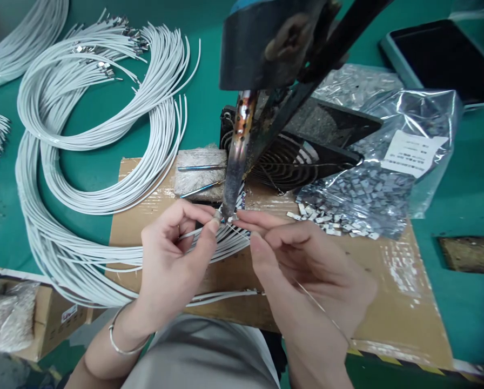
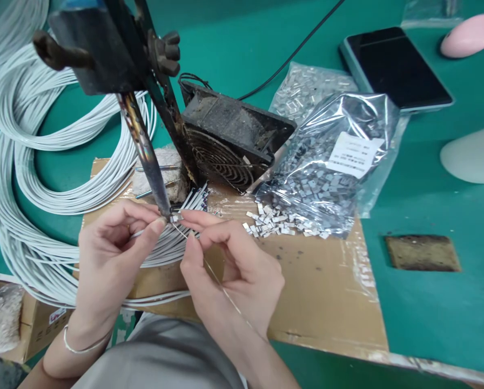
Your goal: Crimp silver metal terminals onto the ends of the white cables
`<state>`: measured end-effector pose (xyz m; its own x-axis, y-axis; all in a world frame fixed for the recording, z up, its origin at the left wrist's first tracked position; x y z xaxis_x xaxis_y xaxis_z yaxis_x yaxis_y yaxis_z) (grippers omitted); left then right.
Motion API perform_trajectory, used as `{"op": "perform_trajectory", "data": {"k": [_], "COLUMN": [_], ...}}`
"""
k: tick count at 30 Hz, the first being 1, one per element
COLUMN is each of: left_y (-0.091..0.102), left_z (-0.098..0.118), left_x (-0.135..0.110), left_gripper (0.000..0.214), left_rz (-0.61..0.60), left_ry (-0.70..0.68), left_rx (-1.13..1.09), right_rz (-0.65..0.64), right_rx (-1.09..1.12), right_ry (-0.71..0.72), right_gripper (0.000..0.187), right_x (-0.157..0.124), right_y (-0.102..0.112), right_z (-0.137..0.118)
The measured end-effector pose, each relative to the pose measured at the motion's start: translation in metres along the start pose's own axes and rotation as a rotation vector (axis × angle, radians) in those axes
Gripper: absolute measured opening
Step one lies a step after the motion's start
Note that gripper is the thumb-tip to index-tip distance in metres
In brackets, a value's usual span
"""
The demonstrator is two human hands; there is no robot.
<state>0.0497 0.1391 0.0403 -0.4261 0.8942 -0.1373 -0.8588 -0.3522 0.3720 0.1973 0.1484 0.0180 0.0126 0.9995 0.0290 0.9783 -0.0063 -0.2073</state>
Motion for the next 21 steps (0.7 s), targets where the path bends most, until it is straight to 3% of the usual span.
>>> {"op": "perform_trajectory", "data": {"k": [21], "left_y": [0.0029], "left_z": [0.0006], "left_x": [-0.0008], "left_gripper": [0.014], "left_rz": [0.004], "left_ry": [-0.027], "left_rx": [-0.006], "right_rz": [0.022], "right_rx": [0.02], "right_ry": [0.037], "right_gripper": [0.023], "right_x": [0.0008], "right_y": [-0.0019], "right_z": [-0.0017]}}
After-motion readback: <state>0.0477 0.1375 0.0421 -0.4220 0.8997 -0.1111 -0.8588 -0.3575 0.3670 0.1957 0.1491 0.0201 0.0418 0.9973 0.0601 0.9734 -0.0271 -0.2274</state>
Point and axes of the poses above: each hand's wrist, its own x-axis towards the middle knuckle, its own y-axis out of the back of the hand, z = x × y, the point moved 2 cm from there along x, towards the middle knuckle, and after that the axes turned 8 degrees about x, right-handed, at the moved point
